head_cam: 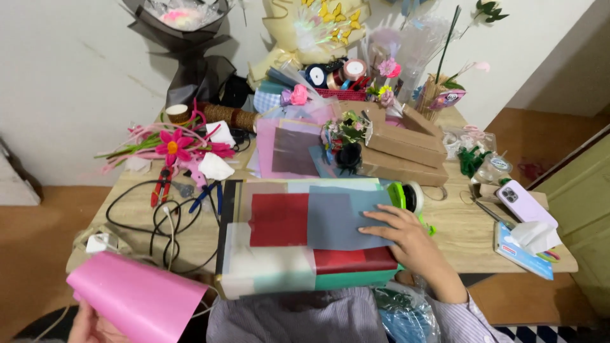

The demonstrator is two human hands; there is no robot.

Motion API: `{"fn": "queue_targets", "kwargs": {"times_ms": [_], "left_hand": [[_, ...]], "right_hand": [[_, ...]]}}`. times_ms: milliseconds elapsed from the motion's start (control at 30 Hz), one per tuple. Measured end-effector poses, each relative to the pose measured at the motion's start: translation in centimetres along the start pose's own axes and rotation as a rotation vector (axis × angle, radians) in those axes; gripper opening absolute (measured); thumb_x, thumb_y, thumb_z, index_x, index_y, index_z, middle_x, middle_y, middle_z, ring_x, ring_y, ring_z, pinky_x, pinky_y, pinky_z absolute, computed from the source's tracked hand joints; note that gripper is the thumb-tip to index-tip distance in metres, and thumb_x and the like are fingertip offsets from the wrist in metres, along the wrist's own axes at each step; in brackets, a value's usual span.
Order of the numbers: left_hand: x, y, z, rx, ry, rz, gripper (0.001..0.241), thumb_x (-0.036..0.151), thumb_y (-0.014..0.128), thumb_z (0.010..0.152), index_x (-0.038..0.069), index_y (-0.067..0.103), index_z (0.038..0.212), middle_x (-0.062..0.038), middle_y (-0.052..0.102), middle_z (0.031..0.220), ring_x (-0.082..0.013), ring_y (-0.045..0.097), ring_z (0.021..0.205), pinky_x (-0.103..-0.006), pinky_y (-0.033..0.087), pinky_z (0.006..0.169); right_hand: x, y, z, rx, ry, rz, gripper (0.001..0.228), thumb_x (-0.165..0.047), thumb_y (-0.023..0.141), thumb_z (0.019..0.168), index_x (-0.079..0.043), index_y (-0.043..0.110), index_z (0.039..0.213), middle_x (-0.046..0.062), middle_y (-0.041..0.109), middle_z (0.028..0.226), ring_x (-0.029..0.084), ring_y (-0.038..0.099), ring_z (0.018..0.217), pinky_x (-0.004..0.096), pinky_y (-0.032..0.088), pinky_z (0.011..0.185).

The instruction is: The person wraps a rectangular box with multiple sheets of colored translucent paper, securing each layer with tape. They fold the paper edges neatly and smooth them down, then add a black ribbon around the box.

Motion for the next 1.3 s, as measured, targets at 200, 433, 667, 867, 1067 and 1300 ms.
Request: {"fn": "queue_targets", "kwargs": {"times_ms": [200, 433, 667, 867, 1067, 1300], "left_hand": [[0.1, -2.3, -1.9, -0.048, 0.052, -0.185, 0.014, 0.028, 0.052, 0.114, 0.033, 0.064, 0.118, 0.016, 0.071, 0.132, 0.0032, 0.067, 0.126, -0.0249, 0.052, 0.114], [-4.9, 9.4, -9.0, -0.65, -0.286, -0.36, 0.037, 0.004, 0.064, 0.096, -0.004, 0.054, 0.131, -0.023, 0.066, 0.125, -0.0263, 0.071, 0.102, -0.0394, 0.06, 0.088], [-9.5, 22.8, -17.8, -1.47, -0.529, -0.119, 0.007, 0.012, 0.045, 0.109, 0.006, 0.047, 0.113, -0.018, 0.068, 0.114, -0.0483, 0.058, 0.124, -0.0604, 0.052, 0.104], [-15.5, 31.1, -15.4, -1.4, -0.026, 0.693, 0.021, 0.032, 0.05, 0.106, 0.012, 0.047, 0.099, -0.023, 0.066, 0.13, -0.0388, 0.053, 0.131, -0.0602, 0.032, 0.111], [-27.6, 30.3, -6.5, -1.177, 0.314, 1.481, 0.014, 0.037, 0.044, 0.107, 0.024, 0.048, 0.105, -0.006, 0.06, 0.143, -0.0339, 0.04, 0.147, -0.0691, 0.007, 0.12], [-26.0, 30.2, -8.6, -1.135, 0.188, 1.464, 0.02, 0.032, 0.038, 0.104, 0.018, 0.052, 0.098, -0.006, 0.052, 0.156, -0.0282, 0.019, 0.158, -0.0541, -0.004, 0.124]], "right_hand": [[1.1, 0.3, 1.6, -0.014, -0.024, 0.153, 0.075, 0.017, 0.045, 0.073, -0.028, 0.073, 0.127, 0.002, 0.055, 0.152, 0.037, 0.042, 0.145, 0.06, 0.032, 0.121], [2.2, 1.8, 1.9, -0.152, 0.098, 0.262, 0.061, 0.003, 0.046, 0.085, -0.03, 0.072, 0.129, 0.003, 0.05, 0.156, 0.037, 0.03, 0.152, 0.062, 0.024, 0.122], [0.5, 1.9, 1.1, -0.089, 0.002, 0.263, 0.046, -0.032, 0.073, 0.09, -0.027, 0.066, 0.136, 0.003, 0.043, 0.161, 0.037, 0.024, 0.155, 0.058, 0.023, 0.121], [1.4, 2.3, 1.0, -0.021, 0.028, 0.349, 0.05, -0.047, 0.038, 0.102, -0.022, 0.073, 0.128, 0.01, 0.052, 0.155, 0.047, 0.029, 0.149, 0.066, 0.025, 0.112], [2.9, 0.3, -1.3, 0.202, 0.221, 0.813, 0.097, -0.068, 0.002, 0.095, -0.01, 0.072, 0.13, 0.016, 0.06, 0.145, 0.04, 0.038, 0.148, 0.064, 0.02, 0.118], [1.3, 0.2, -4.4, 0.063, 0.669, 0.529, 0.068, -0.039, 0.086, 0.075, -0.029, 0.065, 0.139, -0.006, 0.07, 0.11, 0.011, 0.063, 0.113, 0.03, 0.043, 0.103]]}}
Point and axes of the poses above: each hand's wrist, its own z-axis towards the middle knuckle, its own y-axis out of the palm, x = y × z, the point moved 10 cm from there along z, towards the middle knuckle
